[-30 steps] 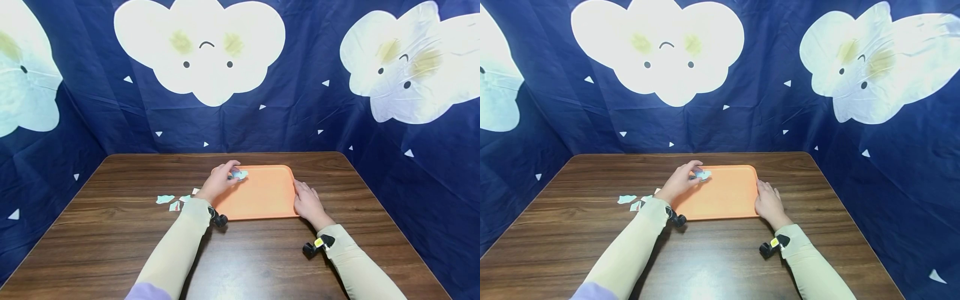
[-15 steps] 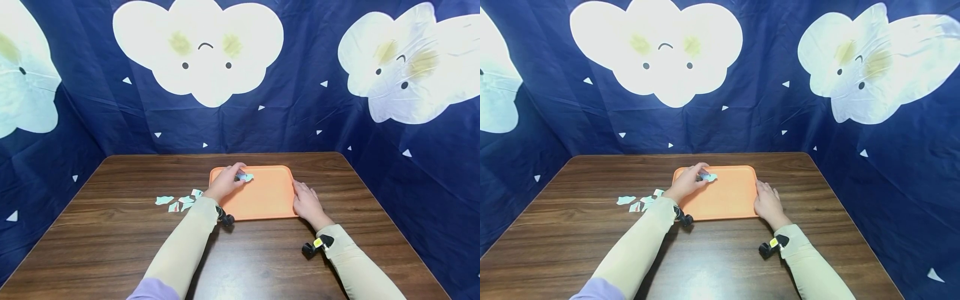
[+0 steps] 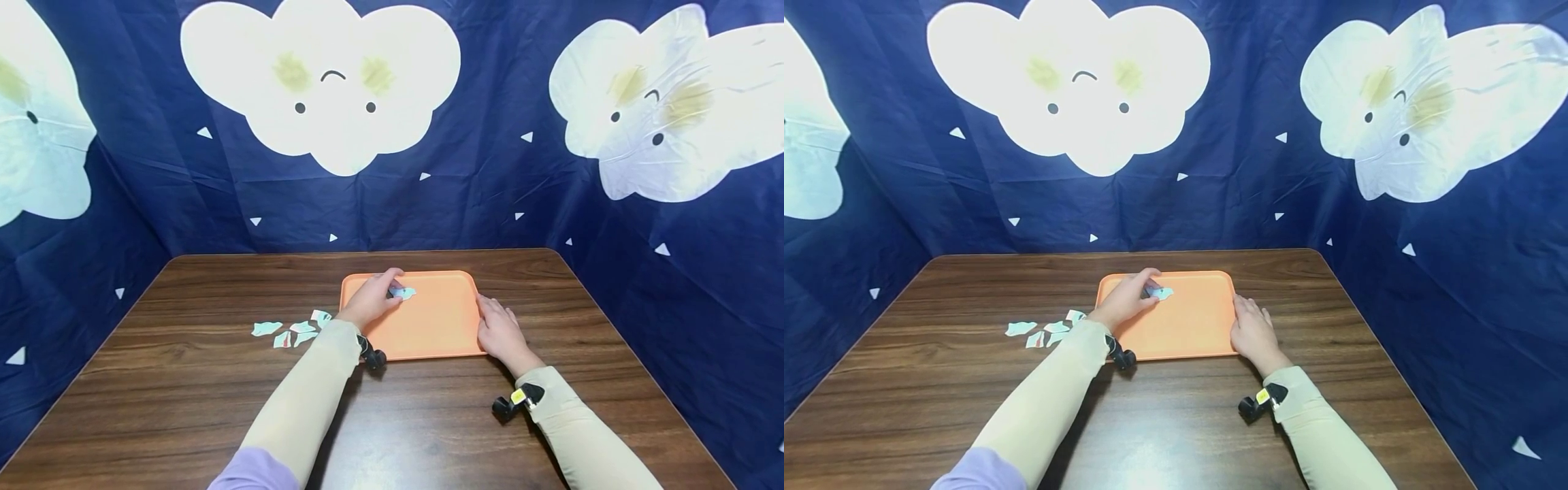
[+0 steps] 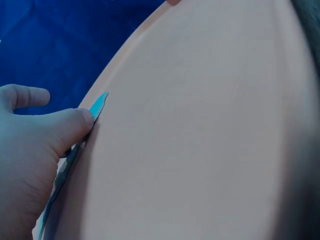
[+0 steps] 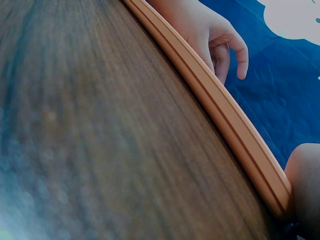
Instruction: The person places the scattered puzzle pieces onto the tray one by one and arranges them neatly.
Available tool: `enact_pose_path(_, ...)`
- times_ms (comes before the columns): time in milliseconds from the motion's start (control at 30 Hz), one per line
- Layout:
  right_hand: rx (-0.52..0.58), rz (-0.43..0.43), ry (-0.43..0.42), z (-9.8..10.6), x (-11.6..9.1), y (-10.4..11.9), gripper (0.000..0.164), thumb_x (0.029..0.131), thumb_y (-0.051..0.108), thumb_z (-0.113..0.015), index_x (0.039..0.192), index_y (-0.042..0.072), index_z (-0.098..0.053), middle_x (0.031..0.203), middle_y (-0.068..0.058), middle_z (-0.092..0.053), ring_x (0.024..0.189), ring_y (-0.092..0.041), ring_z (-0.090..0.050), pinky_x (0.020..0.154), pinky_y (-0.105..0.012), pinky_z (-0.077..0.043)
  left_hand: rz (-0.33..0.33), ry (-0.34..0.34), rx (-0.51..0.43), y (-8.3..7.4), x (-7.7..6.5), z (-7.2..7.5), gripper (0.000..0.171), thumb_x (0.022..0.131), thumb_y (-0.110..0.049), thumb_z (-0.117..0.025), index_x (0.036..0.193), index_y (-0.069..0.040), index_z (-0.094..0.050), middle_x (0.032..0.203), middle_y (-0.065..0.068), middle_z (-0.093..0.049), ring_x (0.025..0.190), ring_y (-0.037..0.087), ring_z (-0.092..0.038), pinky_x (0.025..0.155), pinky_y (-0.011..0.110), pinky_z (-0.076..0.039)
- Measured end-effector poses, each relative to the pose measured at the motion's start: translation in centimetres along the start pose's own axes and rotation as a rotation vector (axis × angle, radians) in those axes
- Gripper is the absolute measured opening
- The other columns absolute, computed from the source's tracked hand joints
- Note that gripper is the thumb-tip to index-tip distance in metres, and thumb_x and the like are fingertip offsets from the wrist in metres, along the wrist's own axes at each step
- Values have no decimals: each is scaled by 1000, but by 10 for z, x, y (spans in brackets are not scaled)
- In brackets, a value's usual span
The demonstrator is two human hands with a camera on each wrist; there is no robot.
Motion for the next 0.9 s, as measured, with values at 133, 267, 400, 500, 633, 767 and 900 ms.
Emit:
enact_pose_path(133, 4, 3, -3, 0, 0, 0, 51, 100, 8, -41, 148, -8, -42, 152, -25, -44, 143, -45, -36, 116, -64, -22, -11, -5, 23, 1, 2, -3, 53, 94, -14, -72, 143, -11, -50, 118, 2, -70, 111, 19, -65, 98, 37, -50)
enact_pose_path(267, 4, 2, 0, -1, 0, 0, 51, 100, 9, -40, 148, -8, -42, 152, -25, -44, 144, -45, -35, 116, -63, -22, -8, -15, 42, 1, 4, -5, 52, 95, -15, -72, 142, -11, -50, 119, 2, -70, 112, 19, -65, 99, 37, -49)
enact_pose_path(400, 2, 3, -5, -2, 1, -1, 51, 100, 9, -40, 148, -8, -42, 152, -25, -44, 143, -45, -35, 116, -63, -22, 7, -20, 44, 1, 3, -6, 51, 95, -15, -72, 141, -10, -50, 120, 2, -70, 114, 20, -64, 101, 37, -48)
enact_pose_path(500, 2, 4, -6, -3, 0, -1, 51, 100, 8, -41, 148, -8, -43, 152, -25, -44, 143, -45, -36, 116, -63, -22, 9, -20, 30, 1, 3, -6, 52, 95, -14, -72, 141, -9, -49, 120, 3, -70, 114, 20, -64, 102, 37, -47)
enact_pose_path(633, 0, 3, -2, -2, 0, -1, 51, 100, 8, -41, 148, -8, -42, 152, -25, -44, 143, -45, -36, 116, -63, -22, 6, -19, 12, 2, 3, -6, 52, 94, -13, -73, 141, -8, -50, 118, 3, -70, 113, 20, -65, 102, 37, -48)
enact_pose_path(767, -2, -2, 5, -2, 1, -1, 52, 100, 9, -40, 149, -8, -41, 153, -25, -43, 144, -45, -35, 116, -63, -22, -5, -20, 25, 2, 5, -7, 52, 94, -13, -73, 141, -9, -50, 118, 1, -70, 112, 19, -65, 101, 37, -48)
enact_pose_path(900, -4, -3, 6, -2, 2, -1, 52, 100, 10, -40, 149, -8, -41, 153, -25, -43, 144, -45, -35, 116, -63, -22, -11, -12, 53, 2, 6, -8, 53, 95, -14, -72, 142, -12, -49, 119, -2, -69, 115, 18, -63, 103, 37, -47)
Point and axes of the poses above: each hand's wrist, its own x-axis towards the middle knuckle, its own z-axis out of the back of the hand, y = z × x, the point moved 4 cm from there along x, towards the middle knuckle
